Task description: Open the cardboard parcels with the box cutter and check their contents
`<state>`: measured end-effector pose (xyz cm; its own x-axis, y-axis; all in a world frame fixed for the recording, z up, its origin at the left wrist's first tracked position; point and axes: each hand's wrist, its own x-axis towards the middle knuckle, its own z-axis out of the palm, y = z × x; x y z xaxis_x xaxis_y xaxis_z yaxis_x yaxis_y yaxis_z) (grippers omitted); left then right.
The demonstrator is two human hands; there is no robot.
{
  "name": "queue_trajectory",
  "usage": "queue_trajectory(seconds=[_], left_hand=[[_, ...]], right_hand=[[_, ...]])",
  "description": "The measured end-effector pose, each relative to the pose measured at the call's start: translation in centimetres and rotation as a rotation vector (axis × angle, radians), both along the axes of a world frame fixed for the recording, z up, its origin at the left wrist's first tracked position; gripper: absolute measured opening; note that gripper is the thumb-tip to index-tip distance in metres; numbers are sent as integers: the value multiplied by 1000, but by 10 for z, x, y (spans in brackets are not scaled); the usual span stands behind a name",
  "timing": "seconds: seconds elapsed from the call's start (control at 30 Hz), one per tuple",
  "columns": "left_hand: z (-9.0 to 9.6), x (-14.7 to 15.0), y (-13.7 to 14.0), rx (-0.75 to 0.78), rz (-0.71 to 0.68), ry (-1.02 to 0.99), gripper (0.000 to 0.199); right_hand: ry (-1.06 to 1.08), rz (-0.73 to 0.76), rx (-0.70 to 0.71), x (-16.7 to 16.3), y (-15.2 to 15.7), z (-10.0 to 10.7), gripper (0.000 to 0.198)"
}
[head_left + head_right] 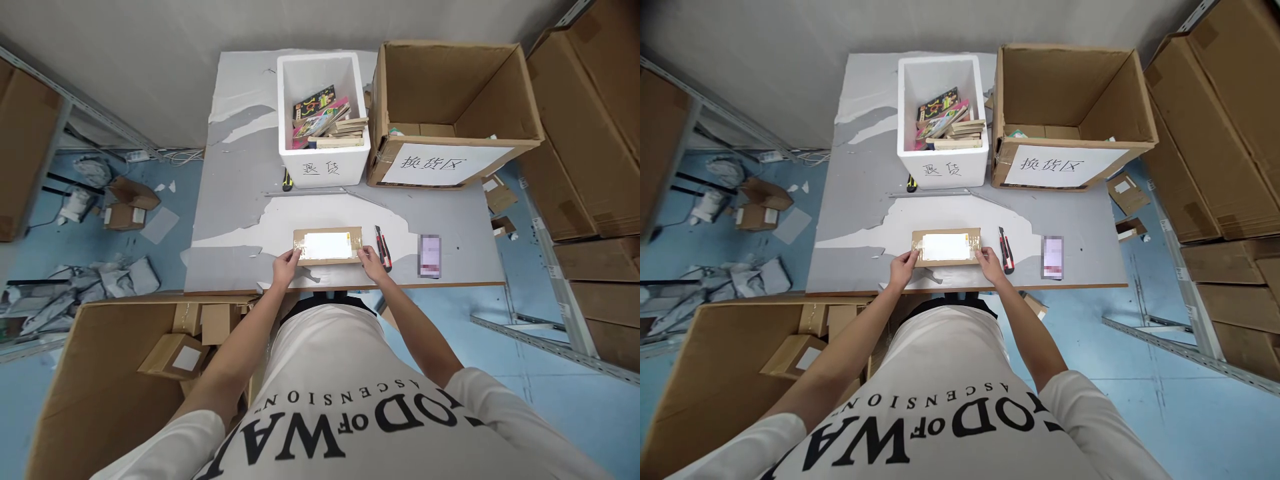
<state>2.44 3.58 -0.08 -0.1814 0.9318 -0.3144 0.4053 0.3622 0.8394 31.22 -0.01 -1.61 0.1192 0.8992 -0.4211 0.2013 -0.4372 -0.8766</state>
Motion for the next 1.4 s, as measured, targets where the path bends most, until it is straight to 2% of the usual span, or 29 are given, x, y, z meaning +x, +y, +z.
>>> queue_trajectory(seconds=[0.3,0.57,1.0,1.23,1.3,1.4], left_hand=[[-10,3,-1,-32,109,-91,54],[-11,7,-4,-3,149,-92,51],[-9,11,-4,43,208,-120,49],[-7,11,-7,82,163,-128,48],[-13,7,-8,90,134,-164,51],[-29,-7,-9,51,134,-327,54]], right_hand=[[-12,49,14,4,3,2,45],[-31,105,15,8,6,10,42],[-87,170,43,12,9,6,43],[-112,99,34,5,3,3,49],[-104,68,33,4,-1,-1,50],[-14,11,28,11,-12,-13,47]])
